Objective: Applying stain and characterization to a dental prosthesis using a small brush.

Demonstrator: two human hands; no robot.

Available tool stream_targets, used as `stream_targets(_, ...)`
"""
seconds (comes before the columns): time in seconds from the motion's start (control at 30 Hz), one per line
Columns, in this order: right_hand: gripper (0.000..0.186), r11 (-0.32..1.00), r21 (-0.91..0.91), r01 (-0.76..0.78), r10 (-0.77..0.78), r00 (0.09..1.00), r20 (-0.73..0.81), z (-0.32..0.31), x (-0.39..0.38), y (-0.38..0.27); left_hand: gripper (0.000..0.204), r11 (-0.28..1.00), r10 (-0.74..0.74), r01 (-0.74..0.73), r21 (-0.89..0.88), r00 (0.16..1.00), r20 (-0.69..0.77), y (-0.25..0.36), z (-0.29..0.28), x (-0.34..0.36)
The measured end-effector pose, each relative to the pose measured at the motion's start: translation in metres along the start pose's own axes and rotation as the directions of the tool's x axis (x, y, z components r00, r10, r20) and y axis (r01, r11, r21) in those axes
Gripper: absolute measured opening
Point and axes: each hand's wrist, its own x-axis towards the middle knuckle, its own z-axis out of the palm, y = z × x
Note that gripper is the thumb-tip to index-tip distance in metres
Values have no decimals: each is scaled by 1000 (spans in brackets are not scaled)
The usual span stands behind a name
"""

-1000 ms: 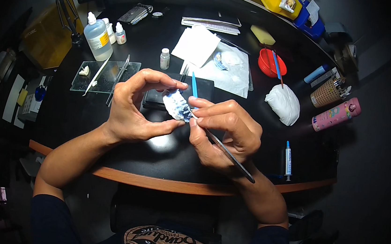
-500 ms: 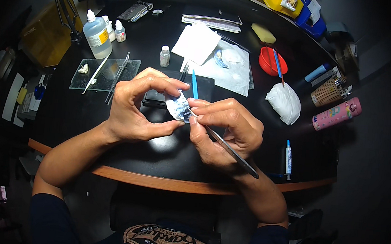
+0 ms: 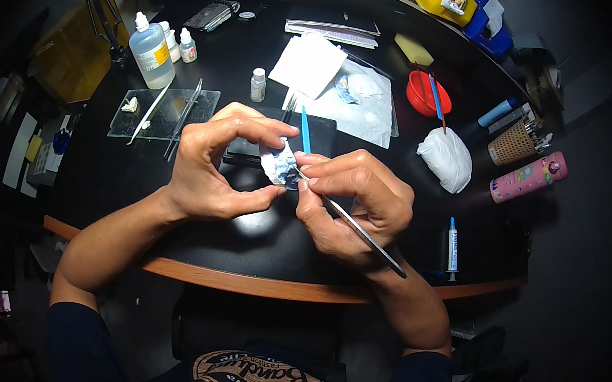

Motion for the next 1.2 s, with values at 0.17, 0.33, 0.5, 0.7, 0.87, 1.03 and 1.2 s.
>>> stream_targets(0.17, 14, 1000, 1, 13, -13, 1000, 6, -2, 1, -1, 47, 1000, 8, -8, 0, 1000, 2, 0, 0, 0)
stream_targets(0.33, 14, 1000, 1, 6, -6, 1000, 8, -2, 1, 0, 47, 1000, 9, -9, 5, 1000, 7, -1, 1, 0)
stream_targets(0.5, 14, 1000, 4, 3, -3, 1000, 4, -3, 0, 0, 47, 1000, -14, 14, 7, 1000, 7, 0, 0, 0)
stream_targets(0.7, 14, 1000, -5, 8, -8, 1000, 20, -2, 1, -1, 46, 1000, -14, 14, 9, 1000, 3, 0, 0, 0)
stream_targets(0.87, 14, 1000, 8, -18, 18, 1000, 7, -1, 0, 0, 44, 996, 60, -60, 64, 998, 7, -2, -2, 1)
stream_targets(1.03, 14, 1000, 20, 1, -2, 999, 38, -4, 1, 2, 43, 995, 56, -58, 86, 998, 20, -1, -1, 2)
stream_targets(1.2, 14, 998, 56, -10, 9, 1000, 29, -5, 2, 4, 41, 993, 70, -70, 96, 998, 5, -1, -1, 3)
